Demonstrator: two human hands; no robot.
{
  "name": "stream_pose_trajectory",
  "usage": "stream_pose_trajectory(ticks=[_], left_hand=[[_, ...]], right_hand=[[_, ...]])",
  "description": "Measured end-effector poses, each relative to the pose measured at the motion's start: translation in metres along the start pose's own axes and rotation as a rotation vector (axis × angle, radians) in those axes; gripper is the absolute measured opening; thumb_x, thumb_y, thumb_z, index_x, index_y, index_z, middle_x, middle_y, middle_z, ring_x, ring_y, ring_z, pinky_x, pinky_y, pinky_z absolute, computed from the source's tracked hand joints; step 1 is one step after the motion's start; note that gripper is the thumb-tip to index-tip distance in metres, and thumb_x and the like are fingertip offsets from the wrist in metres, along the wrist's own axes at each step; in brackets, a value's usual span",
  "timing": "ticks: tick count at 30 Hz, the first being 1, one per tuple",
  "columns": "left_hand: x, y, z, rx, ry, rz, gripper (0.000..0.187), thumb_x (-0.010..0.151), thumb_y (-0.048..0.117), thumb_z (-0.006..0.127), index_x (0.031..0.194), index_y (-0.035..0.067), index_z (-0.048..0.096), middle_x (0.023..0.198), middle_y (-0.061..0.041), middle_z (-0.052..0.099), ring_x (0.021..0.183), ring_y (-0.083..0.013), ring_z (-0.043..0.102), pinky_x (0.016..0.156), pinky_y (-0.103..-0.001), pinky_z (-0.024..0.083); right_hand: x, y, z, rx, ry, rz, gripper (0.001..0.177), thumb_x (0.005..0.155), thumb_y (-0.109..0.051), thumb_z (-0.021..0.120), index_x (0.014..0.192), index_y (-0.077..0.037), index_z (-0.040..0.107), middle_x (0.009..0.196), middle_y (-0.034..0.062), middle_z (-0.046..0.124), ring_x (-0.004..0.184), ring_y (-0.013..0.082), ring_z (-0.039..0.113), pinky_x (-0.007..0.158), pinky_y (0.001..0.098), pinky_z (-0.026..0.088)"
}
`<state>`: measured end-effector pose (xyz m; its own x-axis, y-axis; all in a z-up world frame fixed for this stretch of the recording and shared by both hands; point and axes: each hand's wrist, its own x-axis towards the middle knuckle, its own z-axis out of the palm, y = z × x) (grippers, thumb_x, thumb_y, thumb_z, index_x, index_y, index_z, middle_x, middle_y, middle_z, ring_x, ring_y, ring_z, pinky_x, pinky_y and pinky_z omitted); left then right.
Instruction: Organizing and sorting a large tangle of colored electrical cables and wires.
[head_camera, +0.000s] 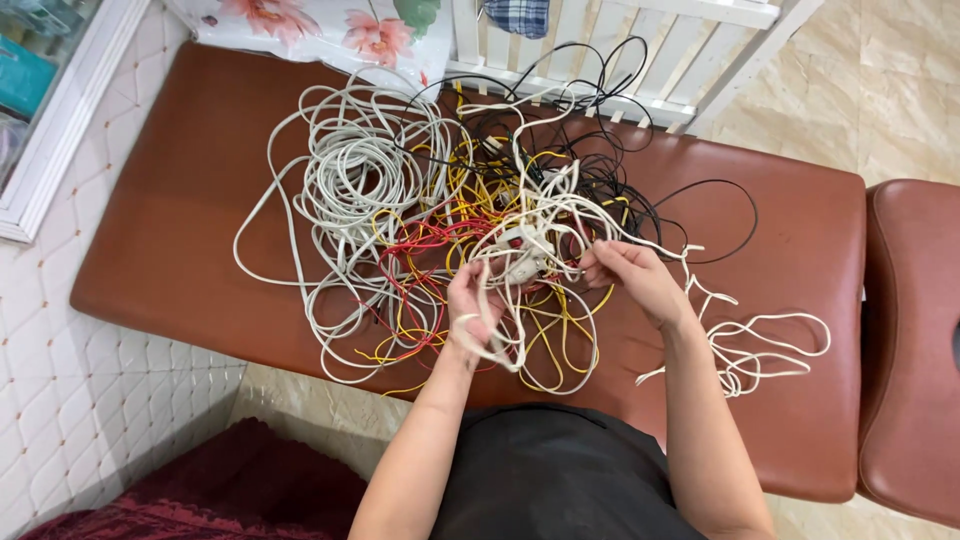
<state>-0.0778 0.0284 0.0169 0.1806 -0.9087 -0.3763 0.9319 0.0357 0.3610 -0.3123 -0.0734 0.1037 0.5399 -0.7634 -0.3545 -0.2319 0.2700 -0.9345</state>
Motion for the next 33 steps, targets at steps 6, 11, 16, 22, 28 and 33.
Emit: stream_pose_trajectory(ticks=[6, 11, 16, 22, 28, 33], left_hand=[[-0.011, -0.007, -0.012, -0.231, -0.01, -0.124, 0.027, 0.098, 0.026, 0.051, 0.082, 0.007, 0.06, 0.092, -0.015, 0.069, 0.089, -0.0329, 0.074, 0.077, -0.048, 0.063], [-0.005, -0.015, -0.041, -0.517, -0.114, -0.321, 0.029, 0.106, 0.025, 0.05, 0.112, 0.0, 0.063, 0.092, -0.015, 0.065, 0.068, -0.0219, 0.068, 0.058, -0.028, 0.056], [0.002, -0.016, -0.069, -0.74, -0.226, -0.465, 0.028, 0.111, 0.024, 0.046, 0.115, -0.003, 0.054, 0.081, -0.01, 0.054, 0.058, -0.0135, 0.057, 0.05, -0.023, 0.047], [-0.037, 0.025, -0.006, -0.783, -0.551, -0.552, 0.033, 0.113, 0.019, 0.036, 0.119, -0.011, 0.05, 0.069, -0.007, 0.048, 0.045, -0.0108, 0.045, 0.044, -0.024, 0.039], [-0.02, 0.036, -0.044, -0.544, -0.574, -0.63, 0.035, 0.115, 0.024, 0.036, 0.117, -0.007, 0.053, 0.067, -0.011, 0.05, 0.041, -0.0139, 0.042, 0.034, -0.024, 0.034], [-0.034, 0.07, -0.028, 0.192, -0.359, -0.499, 0.028, 0.105, 0.022, 0.056, 0.119, -0.002, 0.059, 0.068, -0.009, 0.059, 0.05, -0.0137, 0.054, 0.043, -0.022, 0.042]], right_hand=[[0.028, 0.058, -0.012, 0.508, 0.075, -0.235, 0.039, 0.122, -0.034, 0.055, 0.097, -0.006, 0.067, 0.079, -0.003, 0.058, 0.074, 0.008, 0.055, 0.078, 0.028, 0.053], [0.012, 0.016, 0.023, 0.195, 0.107, -0.003, 0.029, 0.105, -0.031, 0.053, 0.103, -0.008, 0.07, 0.086, -0.0026, 0.068, 0.081, 0.0082, 0.064, 0.076, 0.0259, 0.055], [0.017, 0.028, 0.026, 0.062, 0.14, -0.116, 0.027, 0.099, -0.028, 0.057, 0.11, -0.006, 0.068, 0.094, -0.0043, 0.072, 0.087, 0.0048, 0.068, 0.075, 0.0233, 0.057], [0.036, 0.077, -0.005, 0.35, 0.335, -0.141, 0.045, 0.116, -0.041, 0.053, 0.091, -0.005, 0.063, 0.067, -0.0033, 0.05, 0.056, 0.0077, 0.041, 0.049, 0.0232, 0.03], [0.045, 0.106, 0.01, 0.438, 0.397, 0.188, 0.034, 0.104, -0.038, 0.048, 0.088, -0.011, 0.061, 0.07, -0.0019, 0.058, 0.063, 0.0115, 0.054, 0.061, 0.0279, 0.045], [0.018, 0.042, 0.041, 0.504, 0.178, 0.298, 0.03, 0.101, -0.033, 0.056, 0.118, -0.012, 0.07, 0.1, -0.0024, 0.07, 0.087, 0.0092, 0.063, 0.073, 0.029, 0.047]])
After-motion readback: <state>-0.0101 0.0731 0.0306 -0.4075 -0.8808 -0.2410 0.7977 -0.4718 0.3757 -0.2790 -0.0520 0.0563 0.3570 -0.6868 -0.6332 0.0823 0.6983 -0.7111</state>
